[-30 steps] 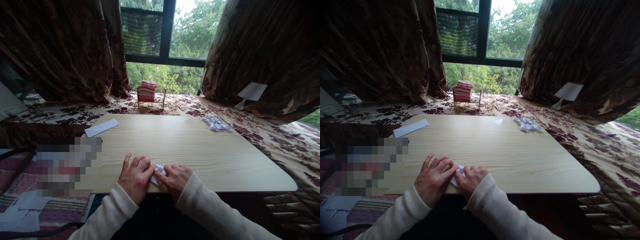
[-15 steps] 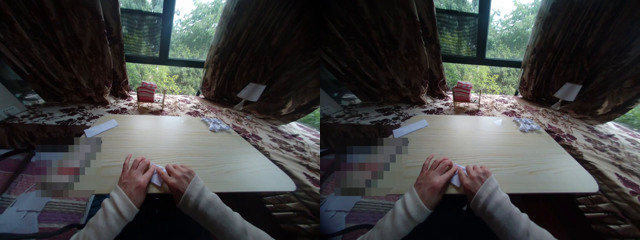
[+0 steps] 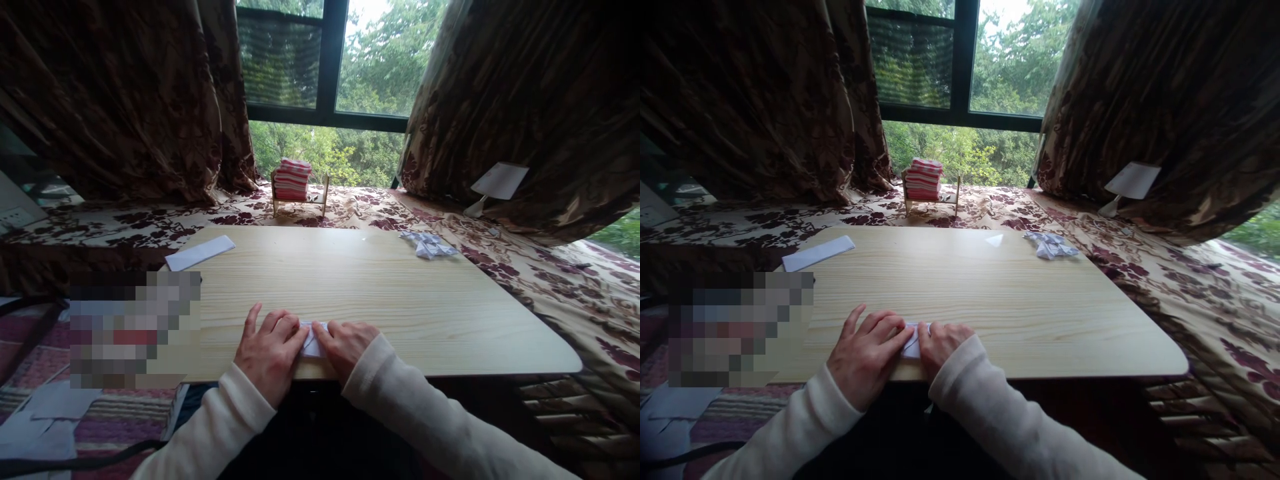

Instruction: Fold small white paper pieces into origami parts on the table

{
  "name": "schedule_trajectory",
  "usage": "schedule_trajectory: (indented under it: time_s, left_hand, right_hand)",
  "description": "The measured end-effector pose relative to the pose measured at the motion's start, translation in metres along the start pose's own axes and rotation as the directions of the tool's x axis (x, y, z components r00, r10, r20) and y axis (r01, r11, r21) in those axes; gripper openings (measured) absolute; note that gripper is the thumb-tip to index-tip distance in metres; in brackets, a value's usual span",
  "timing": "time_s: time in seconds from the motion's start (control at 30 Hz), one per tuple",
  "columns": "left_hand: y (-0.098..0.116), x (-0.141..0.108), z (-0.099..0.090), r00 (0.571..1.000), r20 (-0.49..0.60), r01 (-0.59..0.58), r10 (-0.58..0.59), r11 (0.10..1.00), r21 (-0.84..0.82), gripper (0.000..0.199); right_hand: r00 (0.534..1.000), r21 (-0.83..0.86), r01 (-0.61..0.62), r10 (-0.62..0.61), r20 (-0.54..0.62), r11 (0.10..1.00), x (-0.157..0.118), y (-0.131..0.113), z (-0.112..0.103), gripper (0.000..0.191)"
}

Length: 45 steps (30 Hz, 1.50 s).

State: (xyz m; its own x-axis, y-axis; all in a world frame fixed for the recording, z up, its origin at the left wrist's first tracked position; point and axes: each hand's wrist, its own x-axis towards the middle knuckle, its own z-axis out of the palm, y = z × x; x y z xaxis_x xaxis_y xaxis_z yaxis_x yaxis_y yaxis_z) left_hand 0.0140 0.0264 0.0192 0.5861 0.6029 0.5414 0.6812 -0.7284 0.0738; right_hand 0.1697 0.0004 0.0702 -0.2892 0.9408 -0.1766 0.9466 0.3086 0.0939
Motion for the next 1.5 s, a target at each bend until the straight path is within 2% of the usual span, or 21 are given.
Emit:
schedule_trajectory:
  time_s: [0.3,0.5,0.73,0.8,0.9,0.97,1.07,1.2,1.3,1.4,1.5]
  left_hand:
    - [-0.003,0.008,0.001,0.994,0.107,0.026,-0.024,1.000,-0.018,0.036]
    - [-0.011,0.008,-0.001,0.991,0.124,-0.036,0.042,0.998,-0.052,0.042]
    - [-0.024,-0.008,-0.018,0.990,0.085,-0.116,0.116,0.993,-0.007,0.044]
    - [-0.022,-0.010,-0.024,0.995,0.050,-0.089,0.088,0.996,0.007,0.041]
    - [-0.009,-0.010,-0.030,0.998,-0.057,0.016,-0.015,1.000,0.017,0.034]
    - [0.003,-0.009,-0.029,0.993,-0.101,0.067,-0.067,0.998,-0.006,0.032]
    - [0.014,-0.010,-0.019,0.995,-0.080,0.064,-0.068,0.997,-0.040,0.032]
    - [0.011,-0.015,-0.006,0.995,-0.043,0.087,-0.088,0.996,-0.038,0.033]
    - [0.007,-0.017,-0.005,0.995,-0.051,0.082,-0.084,0.996,-0.037,0.033]
    - [0.007,-0.016,-0.007,0.997,-0.037,0.067,-0.068,0.997,-0.026,0.033]
    - [0.008,-0.015,-0.007,0.998,-0.019,0.064,-0.064,0.998,-0.013,0.033]
  right_hand:
    - [1.000,-0.021,0.028,-0.028,-0.005,0.999,0.000,0.000,-0.004,0.038]
    - [1.000,-0.006,0.020,-0.020,-0.022,1.000,0.002,-0.004,-0.005,0.035]
    - [1.000,0.002,0.018,-0.018,-0.008,1.000,0.003,-0.004,-0.010,0.032]
    - [1.000,0.001,0.016,-0.016,-0.007,1.000,0.004,-0.005,-0.010,0.032]
    - [0.999,0.000,0.029,-0.029,-0.024,1.000,0.005,-0.007,-0.010,0.031]
    - [0.999,-0.001,0.024,-0.024,-0.025,1.000,0.005,-0.008,-0.010,0.030]
    - [1.000,-0.002,0.007,-0.007,-0.006,1.000,0.004,-0.003,-0.008,0.033]
    - [0.995,0.024,0.089,-0.087,-0.056,0.996,0.000,0.017,0.000,0.042]
    - [0.986,0.015,0.115,-0.112,-0.123,0.993,-0.004,0.026,0.004,0.048]
    - [0.984,-0.009,0.133,-0.133,-0.120,0.991,-0.005,0.019,0.001,0.056]
    - [0.992,0.008,0.111,-0.110,-0.058,0.994,0.000,0.009,-0.006,0.053]
